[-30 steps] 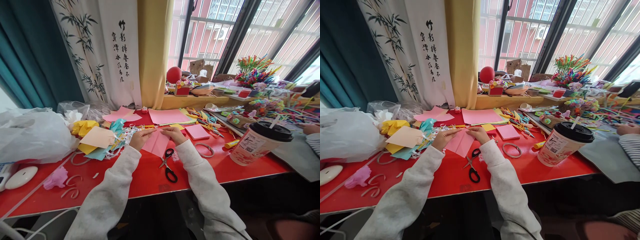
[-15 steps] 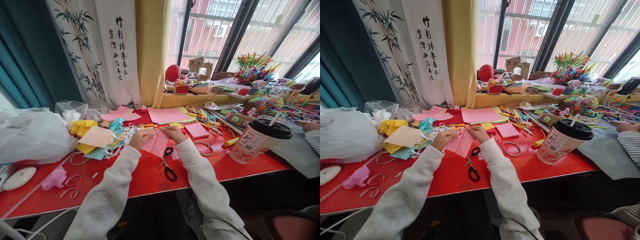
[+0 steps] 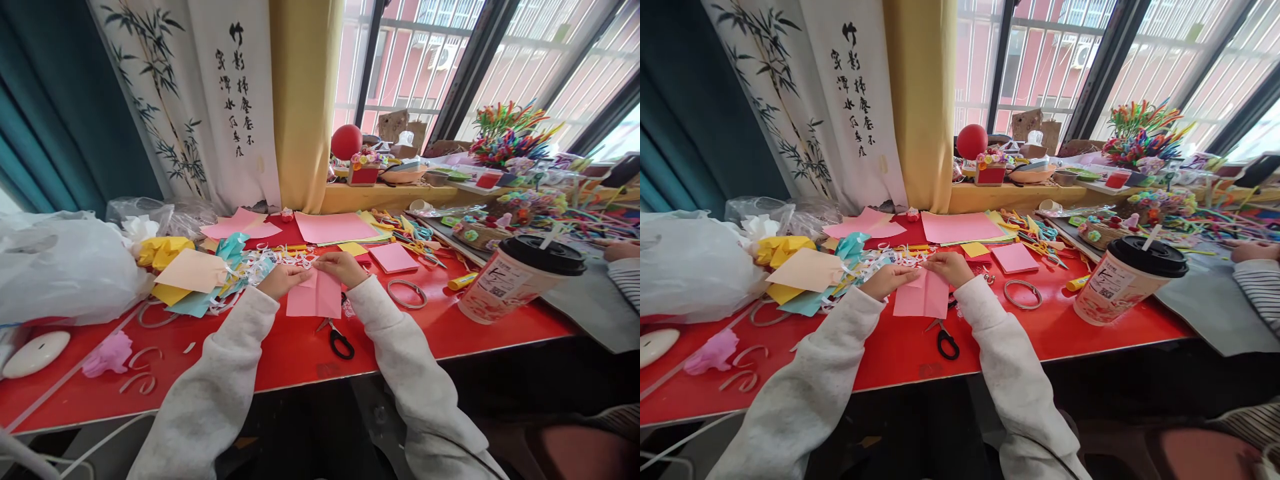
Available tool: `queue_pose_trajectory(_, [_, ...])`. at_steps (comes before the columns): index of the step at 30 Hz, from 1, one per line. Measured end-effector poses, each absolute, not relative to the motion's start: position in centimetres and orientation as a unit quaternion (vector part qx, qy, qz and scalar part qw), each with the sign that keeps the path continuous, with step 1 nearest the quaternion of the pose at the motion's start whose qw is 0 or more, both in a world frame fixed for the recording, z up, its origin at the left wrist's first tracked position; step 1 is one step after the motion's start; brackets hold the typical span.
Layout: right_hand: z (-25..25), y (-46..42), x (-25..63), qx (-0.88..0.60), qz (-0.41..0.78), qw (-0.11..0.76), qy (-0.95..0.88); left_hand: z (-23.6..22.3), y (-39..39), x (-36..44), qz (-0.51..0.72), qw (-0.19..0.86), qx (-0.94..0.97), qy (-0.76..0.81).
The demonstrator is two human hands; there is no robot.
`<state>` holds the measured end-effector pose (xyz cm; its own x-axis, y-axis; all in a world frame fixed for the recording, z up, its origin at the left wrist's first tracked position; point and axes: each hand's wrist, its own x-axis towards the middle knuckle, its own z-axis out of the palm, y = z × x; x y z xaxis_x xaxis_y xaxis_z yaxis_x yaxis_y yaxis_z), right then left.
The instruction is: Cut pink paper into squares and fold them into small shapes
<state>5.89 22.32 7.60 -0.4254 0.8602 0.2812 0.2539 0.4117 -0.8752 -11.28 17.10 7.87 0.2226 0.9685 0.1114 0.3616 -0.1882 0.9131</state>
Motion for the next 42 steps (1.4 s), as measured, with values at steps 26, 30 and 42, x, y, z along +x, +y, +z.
queue_pose_trajectory(26, [7.3, 22.2, 6.0, -0.356, 0.387, 0.357, -0.772, 7.4, 16.8, -10.4, 0.387, 0.406, 0.659, 0.501])
queue_pose_trajectory(30, [7.3, 22.1, 5.8, -0.360, 0.391, 0.357, -0.768, 7.2, 16.8, -10.2, 0.396, 0.411, 0.645, 0.508])
queue_pose_trajectory(42, [7.1, 22.2, 5.5, -0.342, 0.414, 0.371, -0.758, 6.6, 17.3, -10.4, 0.411, 0.414, 0.639, 0.501])
